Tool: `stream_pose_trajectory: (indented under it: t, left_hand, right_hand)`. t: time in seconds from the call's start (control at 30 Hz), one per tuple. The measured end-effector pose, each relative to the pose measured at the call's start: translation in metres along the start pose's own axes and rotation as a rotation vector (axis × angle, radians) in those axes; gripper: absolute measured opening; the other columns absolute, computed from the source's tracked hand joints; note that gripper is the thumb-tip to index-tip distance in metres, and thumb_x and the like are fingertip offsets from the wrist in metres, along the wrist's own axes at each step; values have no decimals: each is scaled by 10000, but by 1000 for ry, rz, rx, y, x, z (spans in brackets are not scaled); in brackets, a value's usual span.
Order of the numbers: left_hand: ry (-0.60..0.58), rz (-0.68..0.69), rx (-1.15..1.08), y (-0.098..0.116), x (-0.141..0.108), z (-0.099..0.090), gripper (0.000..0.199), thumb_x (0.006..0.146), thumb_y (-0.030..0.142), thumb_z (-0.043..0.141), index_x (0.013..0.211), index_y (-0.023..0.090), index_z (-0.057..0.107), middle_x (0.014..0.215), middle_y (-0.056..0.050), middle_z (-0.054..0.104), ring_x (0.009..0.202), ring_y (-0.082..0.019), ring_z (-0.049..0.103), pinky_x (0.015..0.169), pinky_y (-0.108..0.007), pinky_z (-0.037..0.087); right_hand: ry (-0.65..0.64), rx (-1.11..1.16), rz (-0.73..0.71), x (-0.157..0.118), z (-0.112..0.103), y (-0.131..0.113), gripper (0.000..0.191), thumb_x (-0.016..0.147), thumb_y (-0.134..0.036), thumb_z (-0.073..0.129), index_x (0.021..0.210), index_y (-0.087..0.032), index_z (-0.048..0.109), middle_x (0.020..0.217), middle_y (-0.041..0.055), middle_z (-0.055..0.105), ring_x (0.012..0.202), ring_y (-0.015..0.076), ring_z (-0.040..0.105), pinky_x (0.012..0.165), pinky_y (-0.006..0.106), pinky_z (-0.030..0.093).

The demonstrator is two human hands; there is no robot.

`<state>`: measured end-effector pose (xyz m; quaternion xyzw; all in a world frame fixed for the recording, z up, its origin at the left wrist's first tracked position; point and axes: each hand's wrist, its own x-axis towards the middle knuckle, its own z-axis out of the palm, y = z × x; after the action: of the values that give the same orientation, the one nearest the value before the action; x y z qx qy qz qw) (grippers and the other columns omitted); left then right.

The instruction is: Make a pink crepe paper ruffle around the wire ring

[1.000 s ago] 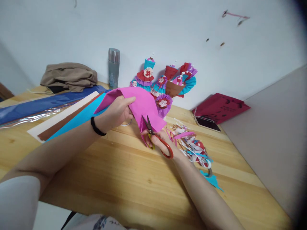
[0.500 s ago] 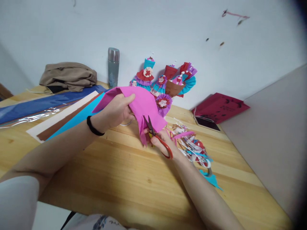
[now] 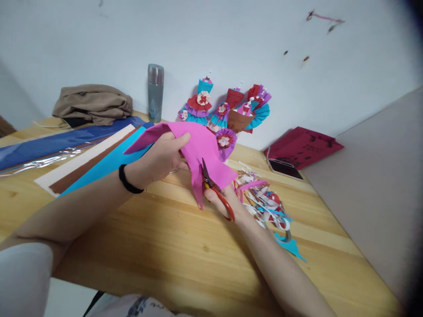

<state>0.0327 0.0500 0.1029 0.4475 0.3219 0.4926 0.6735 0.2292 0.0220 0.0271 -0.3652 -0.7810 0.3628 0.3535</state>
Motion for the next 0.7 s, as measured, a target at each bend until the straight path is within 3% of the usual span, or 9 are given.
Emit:
stream_pose_trajectory:
  t: [0.37, 0.57, 0.7]
  left_hand:
    - [31, 4, 51, -2, -4, 2, 213, 912, 292, 582, 1014, 141, 693, 719, -77, 694, 700, -243, 670, 606, -326, 502]
    - [2, 11, -6, -1, -5, 4, 224, 910, 241, 566, 1070, 125, 671, 862, -109, 741, 791, -266, 713, 633, -332, 552]
    - [-56, -1, -75, 0, -2, 2, 260, 933, 262, 514, 1041, 128, 709, 848, -96, 743, 865, -259, 721, 674, -312, 567]
  right_hand:
    - [67, 26, -25, -2, 3, -3, 464, 877, -618, 594, 722, -231, 390, 559, -58, 358, 481, 100, 328, 461, 252, 270]
    - [162, -36, -95, 5, 3, 3, 449, 835, -644, 611, 782, -227, 451, 647, -24, 400, 623, 155, 376, 612, 306, 372]
    - [201, -106, -132, 7, 1, 9, 418, 841, -629, 611, 793, -231, 492, 690, -3, 410, 661, 185, 411, 656, 331, 385]
